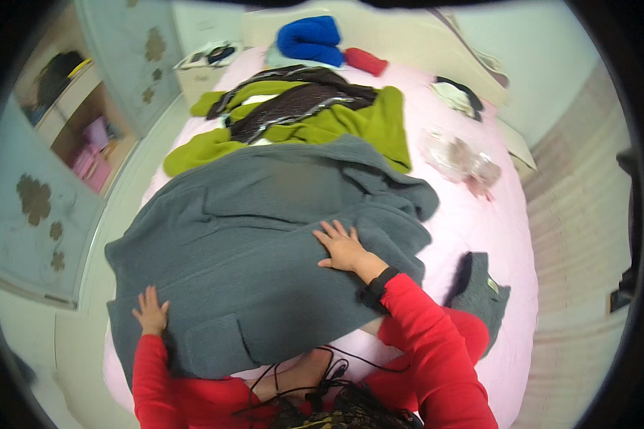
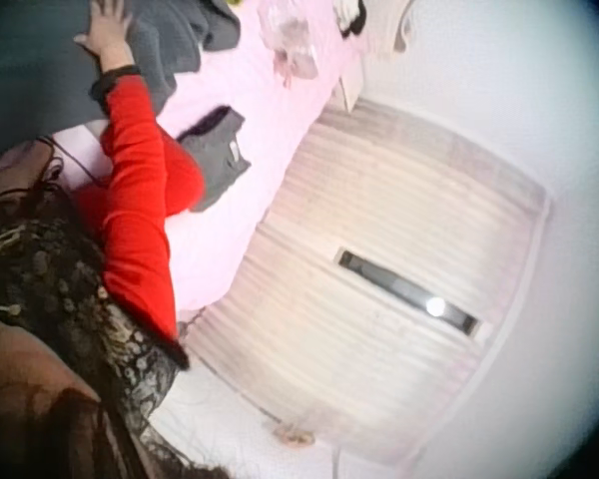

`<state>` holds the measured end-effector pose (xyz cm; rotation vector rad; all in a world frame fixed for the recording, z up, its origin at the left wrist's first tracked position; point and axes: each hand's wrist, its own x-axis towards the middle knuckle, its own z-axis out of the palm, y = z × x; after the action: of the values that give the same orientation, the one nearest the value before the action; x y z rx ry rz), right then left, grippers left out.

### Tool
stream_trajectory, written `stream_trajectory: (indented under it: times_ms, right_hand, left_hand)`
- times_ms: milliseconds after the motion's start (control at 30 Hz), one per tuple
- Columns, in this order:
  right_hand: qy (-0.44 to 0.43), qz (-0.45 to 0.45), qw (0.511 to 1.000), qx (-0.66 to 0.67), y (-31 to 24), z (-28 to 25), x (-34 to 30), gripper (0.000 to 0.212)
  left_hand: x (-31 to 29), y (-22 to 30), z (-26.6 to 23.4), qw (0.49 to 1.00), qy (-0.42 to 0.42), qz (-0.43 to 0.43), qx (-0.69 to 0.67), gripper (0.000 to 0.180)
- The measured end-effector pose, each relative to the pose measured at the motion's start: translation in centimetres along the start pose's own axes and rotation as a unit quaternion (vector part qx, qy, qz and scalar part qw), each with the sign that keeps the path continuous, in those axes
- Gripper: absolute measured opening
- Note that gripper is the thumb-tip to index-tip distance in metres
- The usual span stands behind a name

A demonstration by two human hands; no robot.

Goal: The person sits on a bed and uses a handheld pink lint remover to clean a grey sweatshirt. They first smooth and fold the garment, then retrieve the tool from a drawer in another room and return to use it on the sweatshirt, moving the device across the fabric surface.

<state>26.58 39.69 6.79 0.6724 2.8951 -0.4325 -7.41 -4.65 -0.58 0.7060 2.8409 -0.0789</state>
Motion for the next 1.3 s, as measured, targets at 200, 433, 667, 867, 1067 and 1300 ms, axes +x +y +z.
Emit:
stream_trajectory:
  times_ms: [200, 433, 667, 867, 1067, 1300]
  right_hand:
    - [0.362, 0.025, 0.93, -0.06, 6.7, -6.2, -5.7, 0.055]
    - [0.097, 0.197, 0.976, -0.005, 11.6, -6.2, -10.4, 0.038]
    - [0.304, 0.212, 0.928, 0.018, 12.7, -4.1, -9.9, 0.043]
    - [0.312, 0.093, 0.934, -0.145, 15.4, -4.1, -11.7, 0.029]
    - [0.141, 0.248, 0.942, -0.177, 17.4, -2.2, -13.0, 0.011]
    - [-0.249, 0.254, 0.917, -0.178, 12.1, -8.3, -10.2, 0.029]
  left_hand:
    - [-0.3, 6.0, -0.9, 0.997, 0.043, 0.04, -0.043, 0.073]
    - [-6.1, 20.9, -2.1, 0.936, -0.069, 0.337, -0.079, 0.069]
    - [-4.9, 14.1, -2.6, 0.979, -0.103, 0.16, -0.069, 0.072]
    - [-1.8, 2.9, 1.0, 0.987, -0.143, -0.069, -0.033, 0.079]
    - [-0.8, 0.3, 3.8, 0.977, -0.136, -0.163, -0.029, 0.081]
    - [-3.1, 8.2, -0.7, 0.991, 0.03, 0.008, -0.132, 0.072]
